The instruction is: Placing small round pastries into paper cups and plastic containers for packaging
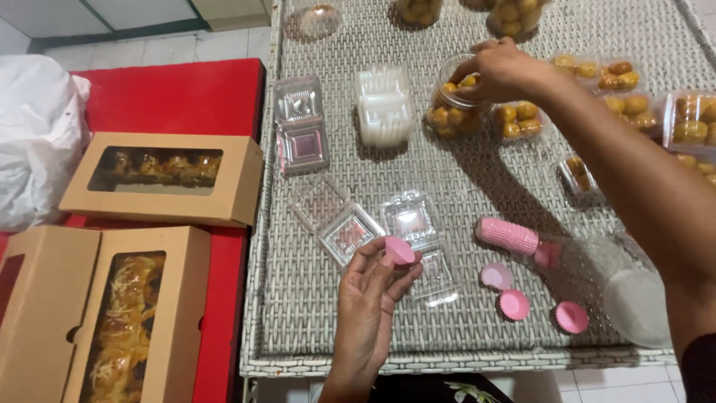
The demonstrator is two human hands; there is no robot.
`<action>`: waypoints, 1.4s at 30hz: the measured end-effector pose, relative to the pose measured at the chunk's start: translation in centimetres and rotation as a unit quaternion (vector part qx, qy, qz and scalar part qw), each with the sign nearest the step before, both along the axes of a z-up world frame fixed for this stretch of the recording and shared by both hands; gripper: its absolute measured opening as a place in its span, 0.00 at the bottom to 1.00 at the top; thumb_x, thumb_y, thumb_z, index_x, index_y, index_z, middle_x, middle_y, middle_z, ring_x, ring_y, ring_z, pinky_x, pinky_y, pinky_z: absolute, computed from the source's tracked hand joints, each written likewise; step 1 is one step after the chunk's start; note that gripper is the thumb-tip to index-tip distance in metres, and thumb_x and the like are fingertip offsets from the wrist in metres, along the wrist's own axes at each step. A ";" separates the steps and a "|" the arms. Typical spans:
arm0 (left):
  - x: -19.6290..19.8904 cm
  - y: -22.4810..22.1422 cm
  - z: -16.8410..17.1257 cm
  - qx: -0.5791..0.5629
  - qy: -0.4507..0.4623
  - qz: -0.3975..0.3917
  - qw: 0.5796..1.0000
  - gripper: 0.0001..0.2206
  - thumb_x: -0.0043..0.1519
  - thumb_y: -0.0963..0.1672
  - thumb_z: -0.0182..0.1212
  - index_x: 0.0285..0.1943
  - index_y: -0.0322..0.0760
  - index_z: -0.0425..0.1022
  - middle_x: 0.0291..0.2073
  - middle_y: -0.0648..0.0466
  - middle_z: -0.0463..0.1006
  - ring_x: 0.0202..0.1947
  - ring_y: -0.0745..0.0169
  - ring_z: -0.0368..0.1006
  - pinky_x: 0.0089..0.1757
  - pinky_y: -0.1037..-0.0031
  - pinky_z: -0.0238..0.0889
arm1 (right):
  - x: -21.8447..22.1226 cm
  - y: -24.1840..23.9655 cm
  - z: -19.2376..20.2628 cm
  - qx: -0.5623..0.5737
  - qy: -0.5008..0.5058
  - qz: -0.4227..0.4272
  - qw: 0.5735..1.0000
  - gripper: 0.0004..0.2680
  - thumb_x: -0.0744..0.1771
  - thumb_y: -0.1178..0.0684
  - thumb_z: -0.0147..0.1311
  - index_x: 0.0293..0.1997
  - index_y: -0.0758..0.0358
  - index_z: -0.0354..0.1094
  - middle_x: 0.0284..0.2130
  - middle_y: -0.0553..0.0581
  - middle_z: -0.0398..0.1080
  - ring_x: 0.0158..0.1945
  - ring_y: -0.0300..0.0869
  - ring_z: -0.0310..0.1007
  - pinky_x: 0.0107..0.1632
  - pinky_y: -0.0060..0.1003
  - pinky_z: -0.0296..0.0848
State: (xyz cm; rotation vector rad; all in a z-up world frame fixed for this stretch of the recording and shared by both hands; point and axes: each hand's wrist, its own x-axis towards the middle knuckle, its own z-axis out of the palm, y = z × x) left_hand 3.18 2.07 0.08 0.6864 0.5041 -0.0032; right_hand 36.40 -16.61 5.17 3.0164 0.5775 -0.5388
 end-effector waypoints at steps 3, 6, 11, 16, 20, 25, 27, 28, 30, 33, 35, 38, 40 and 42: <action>0.0 -0.3 -0.4 -0.003 0.001 0.013 1.000 0.15 0.61 0.38 0.60 0.57 0.26 0.71 0.47 0.33 0.79 0.47 0.36 0.80 0.51 0.56 0.75 | -0.3 -1.5 -0.4 0.024 -0.009 0.023 0.999 0.18 0.68 0.39 0.51 0.66 0.42 0.66 0.74 0.60 0.51 0.77 0.54 0.40 0.70 0.60 0.47; -0.4 -0.8 -1.0 0.013 -0.018 0.050 0.999 0.14 0.60 0.39 0.62 0.55 0.27 0.72 0.44 0.37 0.80 0.45 0.41 0.81 0.52 0.54 0.76 | -3.2 -3.0 -0.3 0.103 -0.197 0.067 0.973 0.16 0.68 0.33 0.55 0.55 0.44 0.78 0.62 0.71 0.69 0.65 0.61 0.64 0.58 0.55 0.64; -0.7 -2.1 -1.5 0.015 -0.054 0.030 0.998 0.14 0.60 0.38 0.64 0.54 0.26 0.72 0.47 0.40 0.80 0.45 0.50 0.79 0.50 0.65 0.77 | -17.2 -2.0 3.0 0.140 -0.264 0.159 0.941 0.11 0.68 0.53 0.60 0.57 0.52 0.72 0.45 0.64 0.78 0.43 0.53 0.79 0.33 0.44 0.85; -1.6 -3.1 -2.6 0.063 -0.118 -0.003 0.991 0.14 0.64 0.40 0.61 0.58 0.31 0.71 0.52 0.43 0.78 0.51 0.55 0.77 0.51 0.69 0.76 | -23.9 -2.7 -1.2 0.363 -0.022 0.145 0.920 0.10 0.59 0.47 0.66 0.40 0.52 0.82 0.34 0.50 0.82 0.39 0.40 0.81 0.47 0.38 0.77; -2.0 -3.8 -2.9 0.105 -0.123 -0.025 0.986 0.17 0.64 0.44 0.62 0.61 0.32 0.73 0.52 0.48 0.80 0.47 0.66 0.78 0.47 0.78 0.76 | -26.4 -2.1 -2.6 0.459 0.015 0.179 0.870 0.05 0.60 0.47 0.65 0.33 0.52 0.81 0.26 0.41 0.82 0.33 0.32 0.77 0.40 0.28 0.72; -2.7 -3.6 -1.8 0.156 -0.135 -0.048 0.977 0.16 0.65 0.45 0.60 0.60 0.32 0.74 0.52 0.49 0.80 0.48 0.66 0.77 0.48 0.77 0.74 | -27.4 -1.6 -1.7 0.478 0.054 0.098 0.871 0.04 0.62 0.49 0.66 0.31 0.53 0.80 0.26 0.44 0.78 0.34 0.33 0.74 0.40 0.28 0.68; -2.9 -3.3 -0.7 0.156 -0.126 -0.058 0.978 0.16 0.65 0.45 0.60 0.60 0.33 0.74 0.54 0.48 0.80 0.51 0.64 0.76 0.49 0.76 0.73 | -27.6 -1.7 -1.4 0.481 0.066 0.070 0.871 0.04 0.61 0.50 0.68 0.32 0.54 0.78 0.27 0.46 0.76 0.34 0.33 0.74 0.38 0.28 0.69; -2.8 -3.1 0.1 0.173 -0.103 -0.073 0.977 0.16 0.64 0.44 0.58 0.60 0.34 0.75 0.56 0.45 0.80 0.52 0.59 0.77 0.51 0.71 0.75 | -27.5 -1.6 -1.2 0.472 0.079 0.074 0.875 0.04 0.62 0.50 0.67 0.35 0.54 0.80 0.29 0.47 0.78 0.35 0.34 0.75 0.38 0.29 0.72; -2.8 -2.6 1.1 0.189 -0.080 -0.092 0.974 0.16 0.64 0.43 0.57 0.61 0.35 0.75 0.57 0.43 0.80 0.54 0.53 0.78 0.53 0.66 0.77 | -27.1 -1.5 -1.3 0.462 0.092 0.074 0.879 0.05 0.62 0.50 0.65 0.37 0.54 0.81 0.30 0.48 0.79 0.36 0.35 0.76 0.39 0.29 0.74; -2.3 -2.2 1.0 0.138 -0.051 -0.068 0.987 0.15 0.63 0.41 0.59 0.58 0.31 0.75 0.53 0.42 0.80 0.49 0.52 0.79 0.49 0.66 0.79 | -25.3 -1.3 -2.0 0.512 0.095 0.068 0.851 0.02 0.63 0.53 0.63 0.34 0.55 0.81 0.30 0.50 0.81 0.33 0.36 0.79 0.35 0.26 0.80; -2.1 -2.0 0.4 0.083 -0.064 -0.016 0.994 0.16 0.63 0.40 0.59 0.60 0.26 0.73 0.52 0.36 0.81 0.48 0.42 0.82 0.48 0.65 0.78 | -23.3 -0.6 -2.0 0.442 -0.055 0.136 0.885 0.05 0.67 0.54 0.56 0.43 0.61 0.73 0.39 0.58 0.78 0.41 0.45 0.79 0.45 0.37 0.81; -2.5 -1.8 0.1 0.096 -0.088 0.001 0.991 0.18 0.63 0.44 0.60 0.58 0.27 0.73 0.47 0.40 0.81 0.48 0.42 0.82 0.51 0.62 0.78 | -20.2 2.5 -3.3 0.386 -0.161 0.215 0.883 0.15 0.68 0.62 0.54 0.62 0.57 0.67 0.51 0.62 0.74 0.52 0.52 0.74 0.58 0.48 0.75; -2.9 -1.5 -0.1 0.098 -0.083 0.007 0.992 0.16 0.63 0.44 0.60 0.57 0.26 0.74 0.47 0.40 0.81 0.48 0.39 0.82 0.52 0.60 0.77 | -17.7 5.9 -5.0 0.356 -0.209 0.272 0.869 0.13 0.68 0.60 0.55 0.60 0.60 0.68 0.49 0.63 0.74 0.48 0.52 0.74 0.49 0.45 0.76; -3.1 -1.1 -0.3 0.102 -0.080 0.013 0.992 0.15 0.63 0.43 0.60 0.56 0.26 0.74 0.46 0.40 0.80 0.49 0.36 0.82 0.53 0.58 0.77 | -15.0 9.3 -6.9 0.325 -0.258 0.328 0.849 0.12 0.68 0.57 0.57 0.58 0.64 0.70 0.46 0.63 0.75 0.44 0.52 0.74 0.40 0.43 0.76</action>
